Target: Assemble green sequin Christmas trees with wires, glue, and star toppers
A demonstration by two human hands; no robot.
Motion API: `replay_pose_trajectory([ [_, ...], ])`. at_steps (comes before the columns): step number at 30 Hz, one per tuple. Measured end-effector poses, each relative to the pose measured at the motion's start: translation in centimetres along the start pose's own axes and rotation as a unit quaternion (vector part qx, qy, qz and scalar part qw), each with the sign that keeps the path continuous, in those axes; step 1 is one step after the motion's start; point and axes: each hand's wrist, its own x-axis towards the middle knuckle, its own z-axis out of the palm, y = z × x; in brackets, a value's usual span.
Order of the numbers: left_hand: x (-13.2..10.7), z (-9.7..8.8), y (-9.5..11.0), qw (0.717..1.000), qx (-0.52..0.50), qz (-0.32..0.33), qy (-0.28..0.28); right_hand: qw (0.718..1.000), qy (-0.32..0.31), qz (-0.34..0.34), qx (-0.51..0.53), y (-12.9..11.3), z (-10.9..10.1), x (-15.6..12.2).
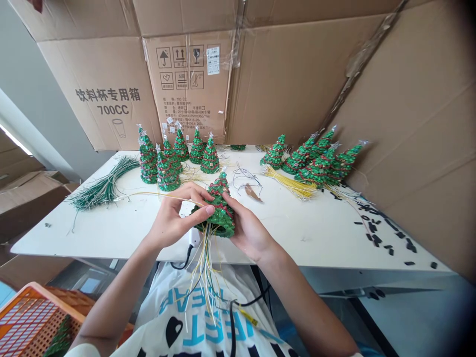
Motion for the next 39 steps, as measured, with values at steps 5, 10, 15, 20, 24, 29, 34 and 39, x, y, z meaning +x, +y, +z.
replay_pose_trajectory([
  [5, 0.1, 0.1, 0.1, 1.0, 0.02, -0.001, -0.009, 0.999, 0.001, 0.027, 0.04, 0.1, -0.2, 0.2],
  [10, -0.1, 0.5, -0.1, 0.996, 0.084, 0.042, 0.002, 0.998, 0.021, 0.016, 0.057, -0.2, -0.3, 0.3],
  [15, -0.5, 1.7, 0.0, 0.972, 0.185, 0.085, 0.121, 0.999, 0.017, -0.016, 0.046, -0.4, 0.0, 0.1],
  [20, -0.9, 2.8, 0.2, 0.93, 0.261, 0.158, 0.207, 0.997, 0.015, -0.027, 0.065, -0.6, 0.4, -0.3],
  [24, -1.2, 3.5, 0.3, 0.919, 0.282, 0.171, 0.216, 0.997, 0.019, -0.046, 0.064, -0.6, 0.7, -0.8],
  [29, -1.3, 4.2, 0.0, 0.917, 0.298, 0.191, 0.187, 0.995, 0.006, -0.078, 0.057, -0.4, 1.0, -1.3],
  [34, -1.6, 4.7, -0.5, 0.921, 0.314, 0.174, 0.151, 0.997, 0.002, -0.058, 0.049, -0.5, 1.2, -1.7],
  [39, -1.9, 5.0, -0.6, 0.94, 0.26, 0.141, 0.169, 0.997, 0.004, -0.053, 0.06, -0.2, 1.7, -2.0],
])
